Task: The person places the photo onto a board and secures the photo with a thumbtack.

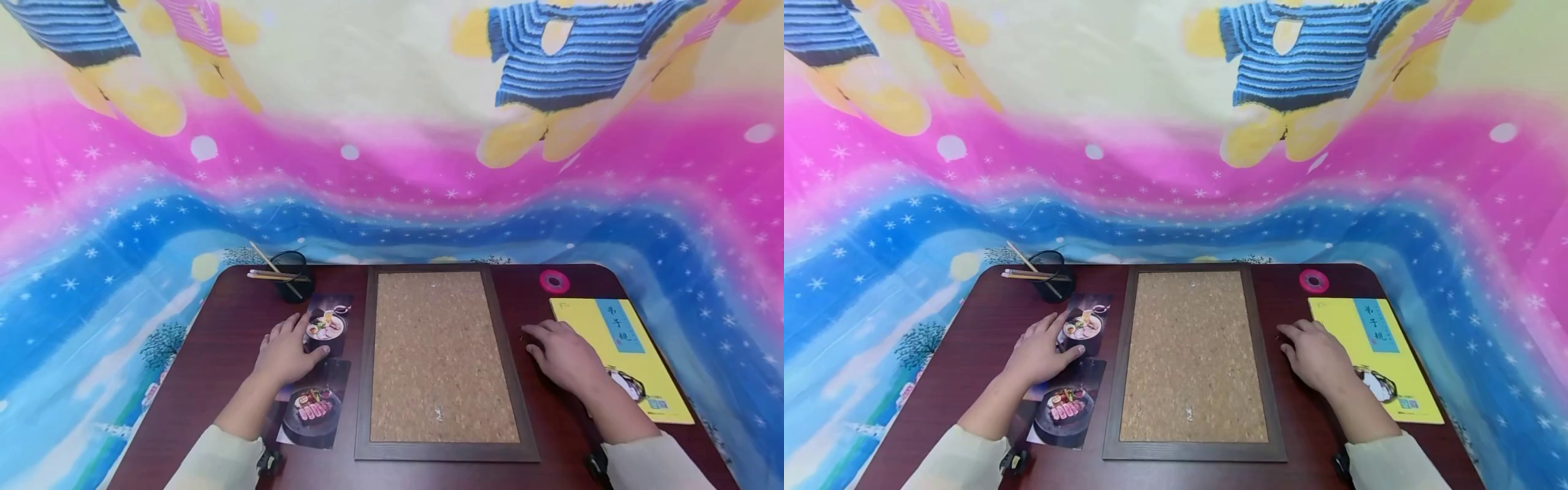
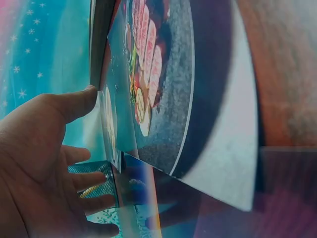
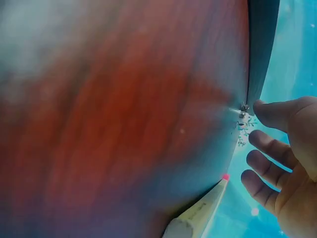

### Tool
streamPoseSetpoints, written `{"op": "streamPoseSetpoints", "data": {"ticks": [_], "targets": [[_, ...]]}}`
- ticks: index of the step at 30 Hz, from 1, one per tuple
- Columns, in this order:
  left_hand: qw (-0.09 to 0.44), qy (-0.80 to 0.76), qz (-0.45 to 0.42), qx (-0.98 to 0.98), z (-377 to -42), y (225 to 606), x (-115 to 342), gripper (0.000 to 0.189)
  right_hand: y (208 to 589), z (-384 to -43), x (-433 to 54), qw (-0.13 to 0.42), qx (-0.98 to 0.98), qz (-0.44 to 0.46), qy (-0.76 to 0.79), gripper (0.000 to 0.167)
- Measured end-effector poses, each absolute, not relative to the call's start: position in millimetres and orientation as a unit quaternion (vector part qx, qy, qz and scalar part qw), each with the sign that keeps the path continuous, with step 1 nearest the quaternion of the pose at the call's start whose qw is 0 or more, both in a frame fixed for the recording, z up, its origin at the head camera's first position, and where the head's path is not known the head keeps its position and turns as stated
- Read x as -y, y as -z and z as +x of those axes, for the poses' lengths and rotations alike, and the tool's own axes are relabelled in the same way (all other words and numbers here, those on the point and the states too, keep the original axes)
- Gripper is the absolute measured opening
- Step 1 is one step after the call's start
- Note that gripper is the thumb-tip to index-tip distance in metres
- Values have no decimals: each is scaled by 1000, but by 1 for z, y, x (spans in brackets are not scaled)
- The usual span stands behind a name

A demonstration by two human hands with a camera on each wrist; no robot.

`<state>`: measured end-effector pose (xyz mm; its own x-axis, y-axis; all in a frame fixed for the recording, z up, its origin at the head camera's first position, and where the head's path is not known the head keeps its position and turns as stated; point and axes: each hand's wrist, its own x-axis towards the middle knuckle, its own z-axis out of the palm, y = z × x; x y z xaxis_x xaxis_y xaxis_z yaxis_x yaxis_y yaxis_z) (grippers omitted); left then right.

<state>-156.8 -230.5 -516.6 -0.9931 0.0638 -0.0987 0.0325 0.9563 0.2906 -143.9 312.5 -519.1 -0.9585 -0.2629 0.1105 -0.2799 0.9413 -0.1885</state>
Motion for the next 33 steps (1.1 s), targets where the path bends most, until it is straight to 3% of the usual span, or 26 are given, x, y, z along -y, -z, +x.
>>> {"op": "streamPoseSetpoints", "data": {"ticks": [16, 33], "targets": [[77, -148, 7, -986, -168, 516, 226, 93, 521, -164, -305, -21, 984, 146, -103, 26], [60, -141, 2, -988, -175, 514, 221, 97, 519, -173, -306, -40, 981, 158, -108, 12]]}}
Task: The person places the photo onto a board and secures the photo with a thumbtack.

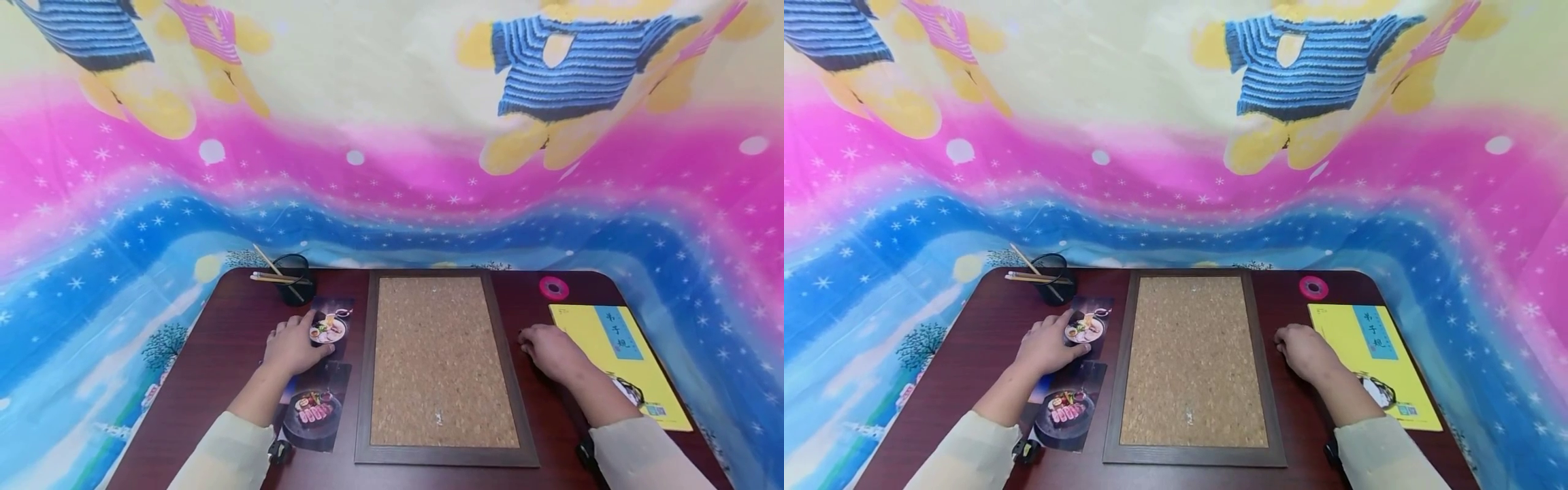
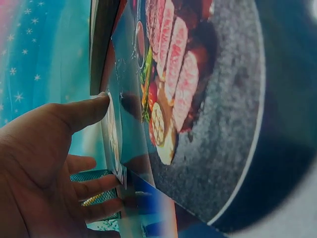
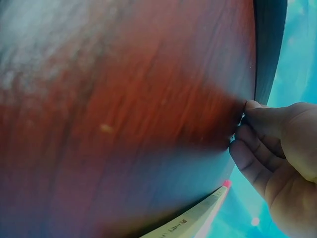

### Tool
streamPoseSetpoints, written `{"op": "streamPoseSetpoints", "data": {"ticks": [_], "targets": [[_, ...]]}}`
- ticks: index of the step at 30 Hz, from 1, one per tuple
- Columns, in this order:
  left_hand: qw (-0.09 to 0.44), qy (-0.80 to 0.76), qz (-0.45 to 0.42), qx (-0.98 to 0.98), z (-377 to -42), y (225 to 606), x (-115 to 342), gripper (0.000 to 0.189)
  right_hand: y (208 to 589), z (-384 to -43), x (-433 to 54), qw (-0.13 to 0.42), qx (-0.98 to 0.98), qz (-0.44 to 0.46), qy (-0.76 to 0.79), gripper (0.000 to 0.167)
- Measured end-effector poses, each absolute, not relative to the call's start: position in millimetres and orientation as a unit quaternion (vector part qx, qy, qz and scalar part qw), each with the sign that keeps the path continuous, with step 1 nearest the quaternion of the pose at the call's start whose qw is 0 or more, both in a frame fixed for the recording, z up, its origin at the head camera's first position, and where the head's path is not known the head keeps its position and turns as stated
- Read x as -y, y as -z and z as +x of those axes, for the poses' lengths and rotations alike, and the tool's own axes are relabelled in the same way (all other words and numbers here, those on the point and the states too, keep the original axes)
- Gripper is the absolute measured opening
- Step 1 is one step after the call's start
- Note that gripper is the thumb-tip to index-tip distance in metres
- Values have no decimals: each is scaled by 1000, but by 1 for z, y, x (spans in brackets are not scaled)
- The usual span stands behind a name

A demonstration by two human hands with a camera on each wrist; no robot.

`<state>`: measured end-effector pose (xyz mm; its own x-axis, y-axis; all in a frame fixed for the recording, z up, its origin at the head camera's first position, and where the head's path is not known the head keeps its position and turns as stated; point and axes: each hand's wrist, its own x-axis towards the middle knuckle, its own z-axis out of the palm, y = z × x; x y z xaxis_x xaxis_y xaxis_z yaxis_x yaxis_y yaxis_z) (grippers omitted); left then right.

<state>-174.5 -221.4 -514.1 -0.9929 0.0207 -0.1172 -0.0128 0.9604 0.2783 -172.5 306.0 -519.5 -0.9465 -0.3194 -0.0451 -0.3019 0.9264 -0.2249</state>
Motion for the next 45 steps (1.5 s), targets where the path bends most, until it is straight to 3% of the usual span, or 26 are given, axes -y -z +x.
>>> {"op": "streamPoseSetpoints", "data": {"ticks": [10, 20, 32, 45], "targets": [[53, -154, -13, -987, -176, 516, 216, 98, 519, -169, -306, 22, -980, -168, 102, 8], [50, -207, -46, -976, -182, 516, 209, 99, 518, -170, -307, 40, -982, -156, 101, 9], [64, -284, -81, -953, -190, 519, 218, 119, 519, -171, -307, 49, -978, -170, 106, 17], [38, -307, -42, -950, -186, 524, 225, 109, 511, -171, -313, 77, -974, -164, 138, 8]]}}
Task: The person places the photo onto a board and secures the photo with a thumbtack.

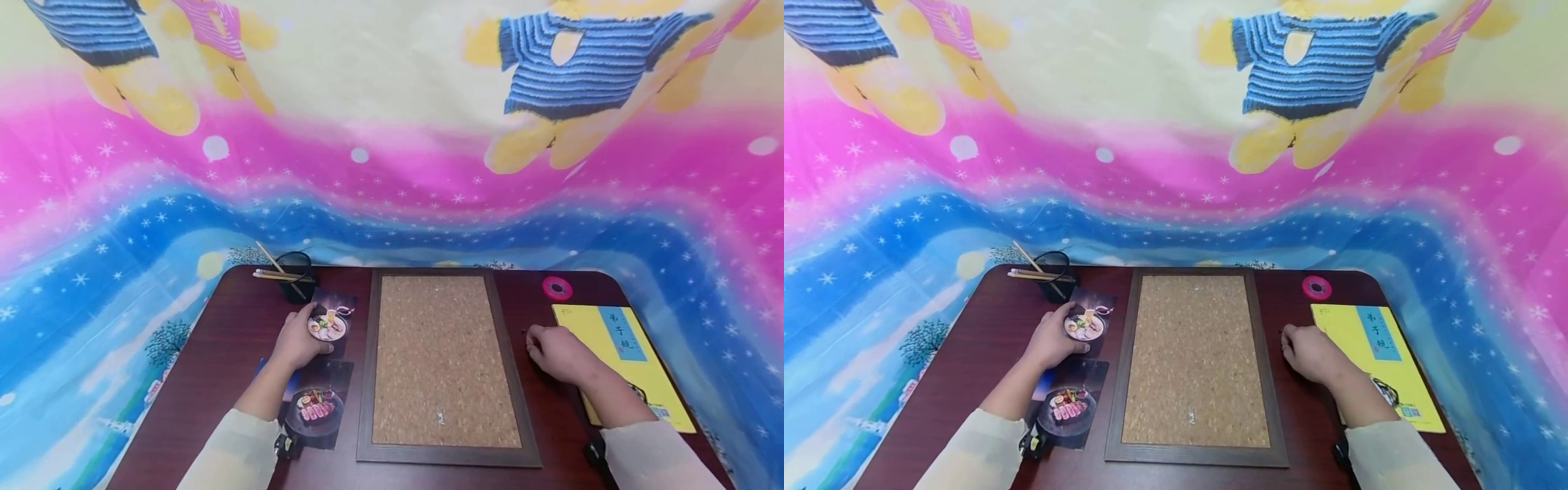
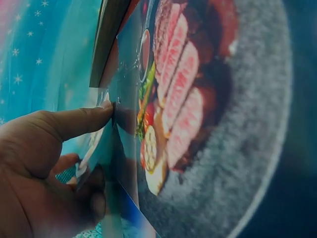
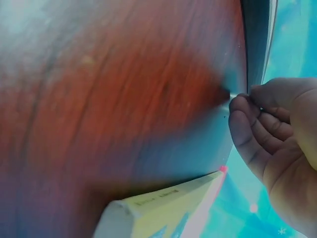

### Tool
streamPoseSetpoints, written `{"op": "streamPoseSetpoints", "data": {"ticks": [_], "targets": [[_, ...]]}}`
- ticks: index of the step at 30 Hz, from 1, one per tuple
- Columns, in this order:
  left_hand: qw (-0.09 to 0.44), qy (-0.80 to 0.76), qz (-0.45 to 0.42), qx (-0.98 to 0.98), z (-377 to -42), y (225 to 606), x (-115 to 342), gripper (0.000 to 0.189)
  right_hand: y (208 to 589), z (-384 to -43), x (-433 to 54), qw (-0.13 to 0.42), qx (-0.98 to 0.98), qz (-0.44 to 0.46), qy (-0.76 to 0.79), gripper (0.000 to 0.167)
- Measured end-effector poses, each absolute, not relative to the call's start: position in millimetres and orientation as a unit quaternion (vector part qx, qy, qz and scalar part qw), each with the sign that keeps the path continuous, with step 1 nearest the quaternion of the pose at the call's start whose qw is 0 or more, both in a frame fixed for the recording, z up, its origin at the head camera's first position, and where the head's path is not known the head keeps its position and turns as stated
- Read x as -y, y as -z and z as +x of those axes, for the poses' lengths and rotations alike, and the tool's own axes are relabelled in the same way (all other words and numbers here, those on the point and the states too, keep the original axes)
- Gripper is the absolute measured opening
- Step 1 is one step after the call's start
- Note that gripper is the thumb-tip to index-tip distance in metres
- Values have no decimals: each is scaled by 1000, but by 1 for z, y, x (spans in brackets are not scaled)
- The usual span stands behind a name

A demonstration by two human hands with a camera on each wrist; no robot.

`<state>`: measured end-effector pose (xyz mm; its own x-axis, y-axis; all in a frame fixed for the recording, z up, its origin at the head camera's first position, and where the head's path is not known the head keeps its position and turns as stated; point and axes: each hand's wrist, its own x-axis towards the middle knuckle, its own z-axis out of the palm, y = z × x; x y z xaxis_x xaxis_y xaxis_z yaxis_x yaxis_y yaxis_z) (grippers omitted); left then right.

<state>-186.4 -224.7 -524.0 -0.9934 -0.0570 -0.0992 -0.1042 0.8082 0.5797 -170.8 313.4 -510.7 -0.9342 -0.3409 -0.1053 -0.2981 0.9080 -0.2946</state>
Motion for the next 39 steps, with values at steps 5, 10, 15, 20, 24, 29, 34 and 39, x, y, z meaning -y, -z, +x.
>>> {"op": "streamPoseSetpoints", "data": {"ticks": [5, 10, 15, 20, 24, 29, 34, 39], "targets": [[35, -328, -28, -944, -185, 526, 227, 109, 512, -168, -315, 79, -971, -170, 151, 9], [32, -349, -26, -936, -183, 525, 226, 108, 512, -166, -315, 76, -968, -177, 162, 7], [28, -373, -31, -927, -180, 521, 223, 106, 512, -165, -317, 80, -968, -168, 169, 3], [26, -386, -37, -921, -178, 522, 222, 105, 511, -163, -318, 86, -969, -162, 167, 5], [21, -398, -36, -916, -179, 522, 223, 105, 510, -162, -319, 81, -970, -151, 170, 4], [17, -417, -38, -908, -179, 520, 223, 106, 509, -163, -319, 89, -967, -143, 190, 4], [11, -440, -25, -898, -178, 517, 220, 107, 511, -163, -320, 81, -965, -149, 201, 3], [7, -447, -15, -895, -178, 517, 215, 105, 510, -164, -321, 67, -963, -157, 208, 6]]}}
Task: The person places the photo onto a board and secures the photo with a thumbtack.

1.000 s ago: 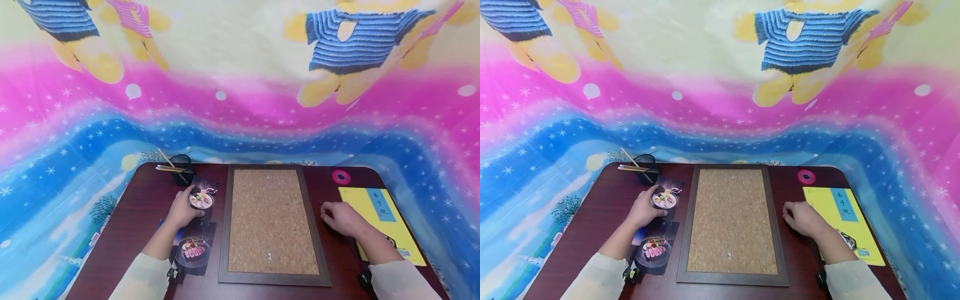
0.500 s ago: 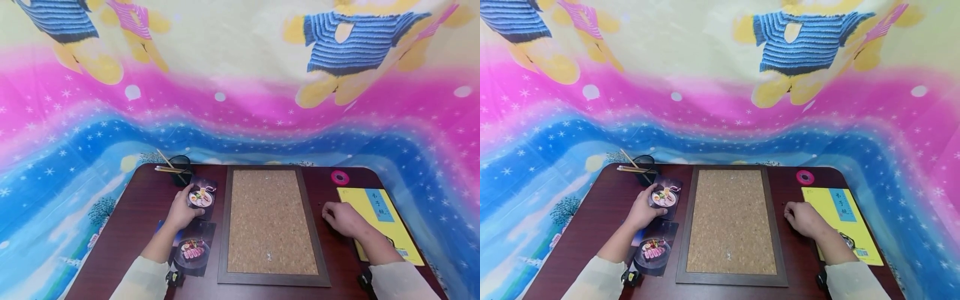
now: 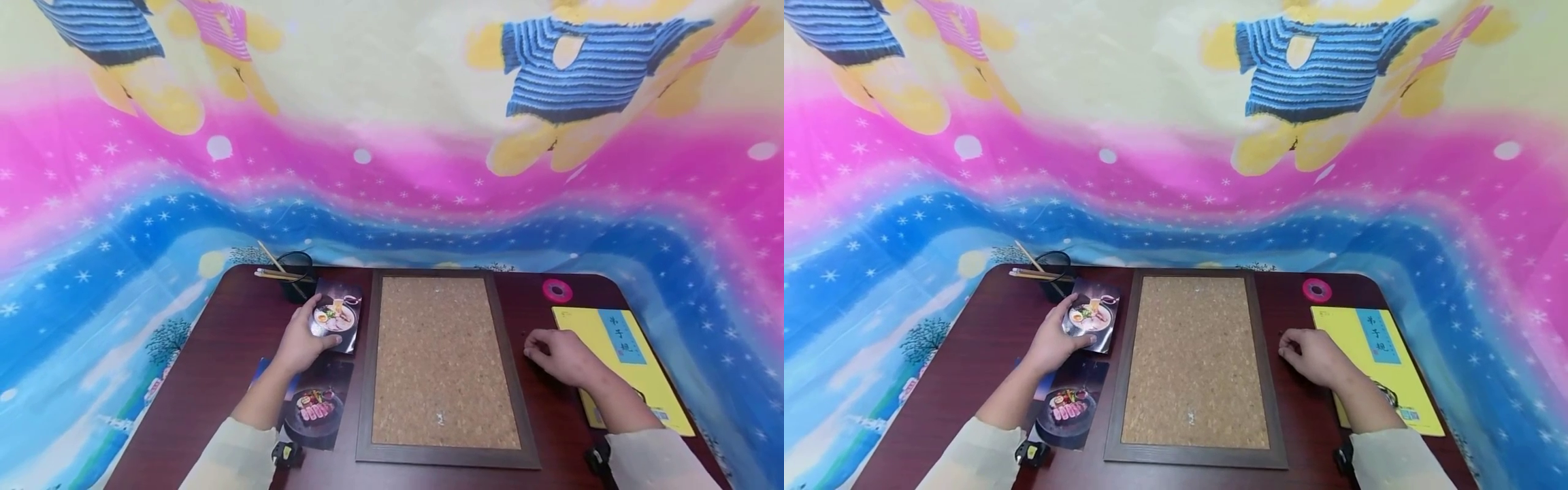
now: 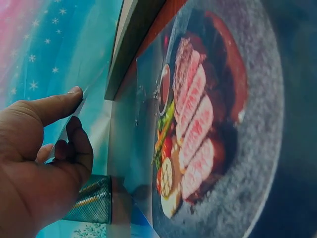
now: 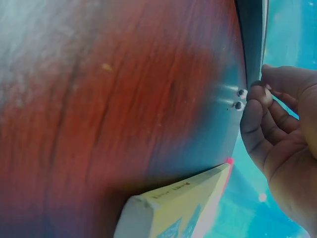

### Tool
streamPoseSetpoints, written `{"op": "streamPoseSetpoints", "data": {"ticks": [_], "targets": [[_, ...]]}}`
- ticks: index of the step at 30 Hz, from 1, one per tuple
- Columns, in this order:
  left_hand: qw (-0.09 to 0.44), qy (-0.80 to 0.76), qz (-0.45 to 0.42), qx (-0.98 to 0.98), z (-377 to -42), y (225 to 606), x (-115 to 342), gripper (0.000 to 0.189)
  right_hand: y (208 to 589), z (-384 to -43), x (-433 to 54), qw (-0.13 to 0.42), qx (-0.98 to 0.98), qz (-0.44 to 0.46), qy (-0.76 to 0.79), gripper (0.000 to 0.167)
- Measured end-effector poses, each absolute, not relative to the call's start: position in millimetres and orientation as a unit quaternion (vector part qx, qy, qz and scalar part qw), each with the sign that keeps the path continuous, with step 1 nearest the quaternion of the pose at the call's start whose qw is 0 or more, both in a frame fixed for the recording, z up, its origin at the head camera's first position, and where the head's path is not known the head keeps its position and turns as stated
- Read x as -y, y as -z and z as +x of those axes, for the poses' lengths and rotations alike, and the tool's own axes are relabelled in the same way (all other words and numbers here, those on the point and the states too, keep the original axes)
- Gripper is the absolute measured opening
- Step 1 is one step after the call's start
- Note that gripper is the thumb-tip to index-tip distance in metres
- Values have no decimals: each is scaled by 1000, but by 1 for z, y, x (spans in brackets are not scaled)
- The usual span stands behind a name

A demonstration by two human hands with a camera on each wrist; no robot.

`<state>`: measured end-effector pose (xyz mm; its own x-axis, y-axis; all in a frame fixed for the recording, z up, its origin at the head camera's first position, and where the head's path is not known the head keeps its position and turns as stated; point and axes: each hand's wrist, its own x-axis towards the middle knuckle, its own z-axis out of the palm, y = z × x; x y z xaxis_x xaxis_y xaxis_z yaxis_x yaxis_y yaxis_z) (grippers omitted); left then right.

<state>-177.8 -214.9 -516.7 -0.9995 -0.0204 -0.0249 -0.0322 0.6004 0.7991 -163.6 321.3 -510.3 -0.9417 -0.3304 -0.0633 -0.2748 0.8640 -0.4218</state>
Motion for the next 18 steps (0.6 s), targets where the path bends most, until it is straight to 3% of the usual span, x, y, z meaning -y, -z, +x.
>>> {"op": "streamPoseSetpoints", "data": {"ticks": [7, 18], "targets": [[12, -466, -11, -885, -177, 514, 203, 98, 511, -164, -320, 62, -961, -153, 221, 12], [2, -490, 2, -872, -179, 512, 184, 92, 511, -166, -314, 36, -960, -158, 227, 7]]}}
